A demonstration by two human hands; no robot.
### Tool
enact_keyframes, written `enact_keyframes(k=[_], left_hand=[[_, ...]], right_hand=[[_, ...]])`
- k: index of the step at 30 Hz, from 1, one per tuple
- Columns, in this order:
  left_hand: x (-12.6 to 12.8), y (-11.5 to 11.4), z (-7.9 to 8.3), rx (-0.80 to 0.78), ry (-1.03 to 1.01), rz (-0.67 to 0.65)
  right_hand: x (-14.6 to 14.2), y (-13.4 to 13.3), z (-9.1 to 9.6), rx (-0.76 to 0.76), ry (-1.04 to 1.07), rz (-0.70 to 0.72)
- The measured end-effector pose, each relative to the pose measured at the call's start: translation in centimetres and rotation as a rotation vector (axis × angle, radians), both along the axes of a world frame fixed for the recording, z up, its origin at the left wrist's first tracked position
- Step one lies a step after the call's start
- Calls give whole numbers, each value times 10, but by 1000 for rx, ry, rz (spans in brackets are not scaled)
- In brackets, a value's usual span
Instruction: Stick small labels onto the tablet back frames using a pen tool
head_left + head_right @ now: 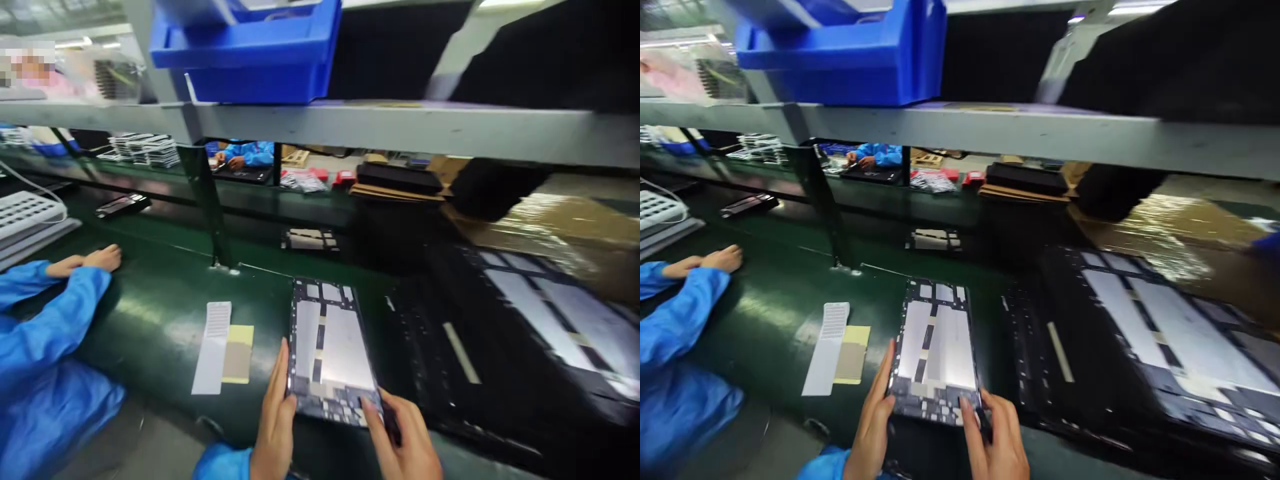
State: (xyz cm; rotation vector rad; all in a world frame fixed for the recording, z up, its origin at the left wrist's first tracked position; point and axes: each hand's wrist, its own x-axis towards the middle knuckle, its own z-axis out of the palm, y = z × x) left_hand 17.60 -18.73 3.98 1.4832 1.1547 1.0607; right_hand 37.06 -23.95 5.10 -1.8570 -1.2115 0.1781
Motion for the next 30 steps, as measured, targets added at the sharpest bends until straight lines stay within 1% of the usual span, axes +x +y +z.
enact_keyframes(k=[1, 2, 3, 4, 5, 7, 9, 11, 12, 13, 14, 16, 17, 19, 21, 24, 30], left_hand=[[-4, 7, -15, -24, 37, 21], [-7, 13, -26, -23, 88, 30], [-9, 19, -34, 2, 156, 29], [-11, 23, -39, 51, 235, 26], [-15, 26, -40, 123, 323, 20], [-27, 29, -37, 298, 500, 55], [-46, 32, -33, 443, 654, 185], [-69, 37, -36, 517, 768, 328], [-79, 40, -40, 533, 807, 367], [-88, 42, -44, 544, 835, 373], [-95, 45, -48, 553, 852, 358], [-101, 47, -55, 569, 866, 318], [-102, 47, -56, 574, 868, 308], [-100, 47, -56, 574, 866, 307], [-97, 47, -53, 568, 865, 312], [-95, 46, -49, 546, 869, 309], [-95, 45, -48, 518, 874, 301]], right_hand=[[-2, 8, -15, -43, 40, 46], [-2, 16, -25, -76, 67, 87], [0, 22, -30, -97, 83, 113], [2, 27, -31, -105, 95, 127], [5, 30, -27, -104, 114, 135], [7, 39, -11, -80, 214, 143], [0, 56, 7, -45, 365, 209], [-19, 83, 20, -76, 481, 387], [-32, 101, 22, -136, 518, 496], [-46, 119, 22, -241, 568, 614], [-61, 138, 20, -333, 642, 700], [-88, 172, 11, -469, 781, 844], [-99, 186, 5, -518, 833, 887], [-114, 204, -5, -581, 887, 925], [-120, 212, -14, -619, 896, 932], [-122, 211, -23, -636, 862, 958], [-125, 203, -31, -516, 678, 937]])
